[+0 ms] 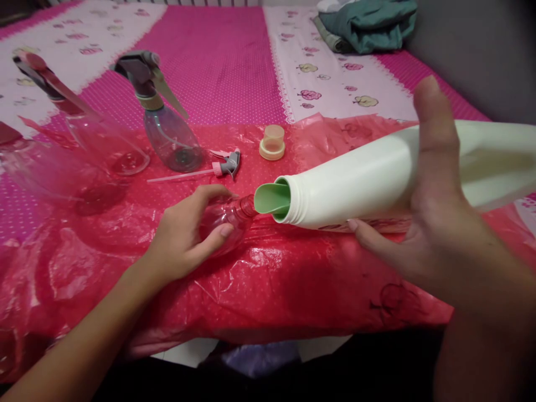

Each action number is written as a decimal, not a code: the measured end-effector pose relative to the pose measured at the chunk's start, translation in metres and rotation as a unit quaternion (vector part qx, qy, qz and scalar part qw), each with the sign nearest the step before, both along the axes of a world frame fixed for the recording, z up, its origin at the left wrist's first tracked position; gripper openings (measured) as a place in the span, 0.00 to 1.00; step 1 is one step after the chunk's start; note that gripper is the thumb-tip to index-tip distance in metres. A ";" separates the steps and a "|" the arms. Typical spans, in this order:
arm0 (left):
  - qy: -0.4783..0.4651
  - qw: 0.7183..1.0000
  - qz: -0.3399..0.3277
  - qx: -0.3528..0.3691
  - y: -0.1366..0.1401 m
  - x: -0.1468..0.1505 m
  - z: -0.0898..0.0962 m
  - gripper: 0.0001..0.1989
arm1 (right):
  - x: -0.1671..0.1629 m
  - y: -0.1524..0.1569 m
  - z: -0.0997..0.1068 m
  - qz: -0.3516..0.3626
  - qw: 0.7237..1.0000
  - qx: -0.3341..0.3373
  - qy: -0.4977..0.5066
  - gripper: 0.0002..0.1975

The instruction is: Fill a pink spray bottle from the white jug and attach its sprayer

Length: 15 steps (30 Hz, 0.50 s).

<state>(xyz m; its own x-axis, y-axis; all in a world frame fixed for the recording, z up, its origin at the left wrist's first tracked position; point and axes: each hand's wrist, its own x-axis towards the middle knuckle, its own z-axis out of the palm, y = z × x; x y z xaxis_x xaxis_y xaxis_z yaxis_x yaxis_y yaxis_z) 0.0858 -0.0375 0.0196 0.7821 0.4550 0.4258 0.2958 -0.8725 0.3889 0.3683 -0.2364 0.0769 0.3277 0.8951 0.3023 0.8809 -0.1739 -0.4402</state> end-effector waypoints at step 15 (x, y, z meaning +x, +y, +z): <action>-0.005 1.000 -0.002 0.016 0.001 -0.001 -0.001 0.19 | -0.007 0.002 0.001 -0.013 0.999 0.009 -0.035 0.57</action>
<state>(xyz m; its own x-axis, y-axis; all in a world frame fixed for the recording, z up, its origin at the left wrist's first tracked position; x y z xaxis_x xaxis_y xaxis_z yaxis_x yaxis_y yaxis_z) 0.0848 -0.0365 0.0190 0.7790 0.4381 0.4485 0.2885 -0.8856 0.3640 0.3613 -0.2348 0.0778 0.3280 0.8810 0.3409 0.9049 -0.1894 -0.3811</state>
